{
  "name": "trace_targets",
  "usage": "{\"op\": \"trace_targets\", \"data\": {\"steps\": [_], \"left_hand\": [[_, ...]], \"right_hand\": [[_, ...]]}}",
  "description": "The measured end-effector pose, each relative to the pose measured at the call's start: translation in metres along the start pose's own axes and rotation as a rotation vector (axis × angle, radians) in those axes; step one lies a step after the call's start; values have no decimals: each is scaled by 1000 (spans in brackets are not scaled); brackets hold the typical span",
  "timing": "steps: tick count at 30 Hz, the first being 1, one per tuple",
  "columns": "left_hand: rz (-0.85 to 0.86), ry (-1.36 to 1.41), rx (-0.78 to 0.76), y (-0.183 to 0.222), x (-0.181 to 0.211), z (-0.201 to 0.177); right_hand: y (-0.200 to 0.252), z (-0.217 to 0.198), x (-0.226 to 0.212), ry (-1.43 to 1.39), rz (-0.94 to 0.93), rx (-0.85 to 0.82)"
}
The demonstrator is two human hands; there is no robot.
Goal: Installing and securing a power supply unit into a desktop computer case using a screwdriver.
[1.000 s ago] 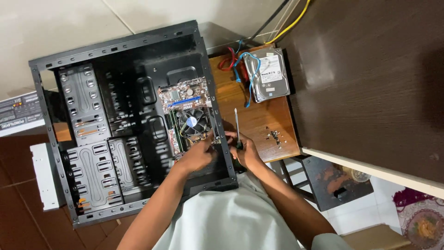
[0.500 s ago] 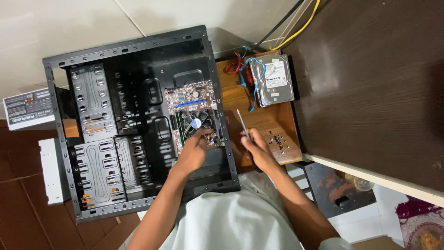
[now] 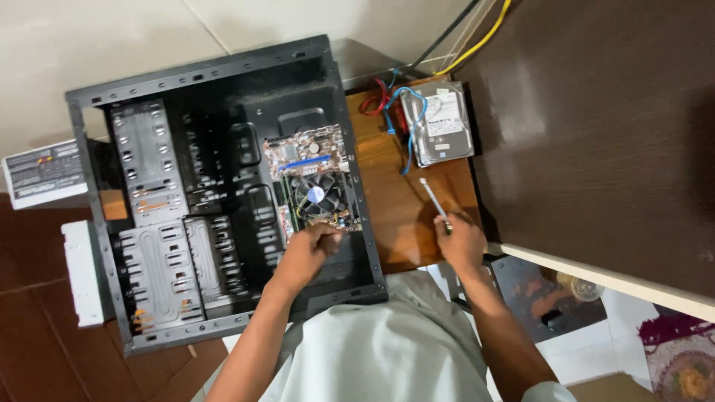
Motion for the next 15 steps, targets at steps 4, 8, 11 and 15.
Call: {"op": "trace_targets", "data": {"steps": [4,8,11,15], "left_hand": [[-52,-80,28,-2,12,3],[40,103,41,9,28,2],[190,329,29,22,34,0],[272,589,-52,45,50,1]], "right_hand": [[5,-32,-11,-134,27,-43],[40,-105,-57,-146,-223,-55],[71,-124,-73,-121,-481,11],[97,-149,-91,53,-560,-387]]}}
Point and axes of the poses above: each hand's wrist, its own y-axis away from the middle knuckle, its own z-axis out of the palm, x = y × z, the point moved 2 cm from there along -y, towards the middle knuckle, and after that the axes turned 11 degrees about y, right-handed, at the moved point
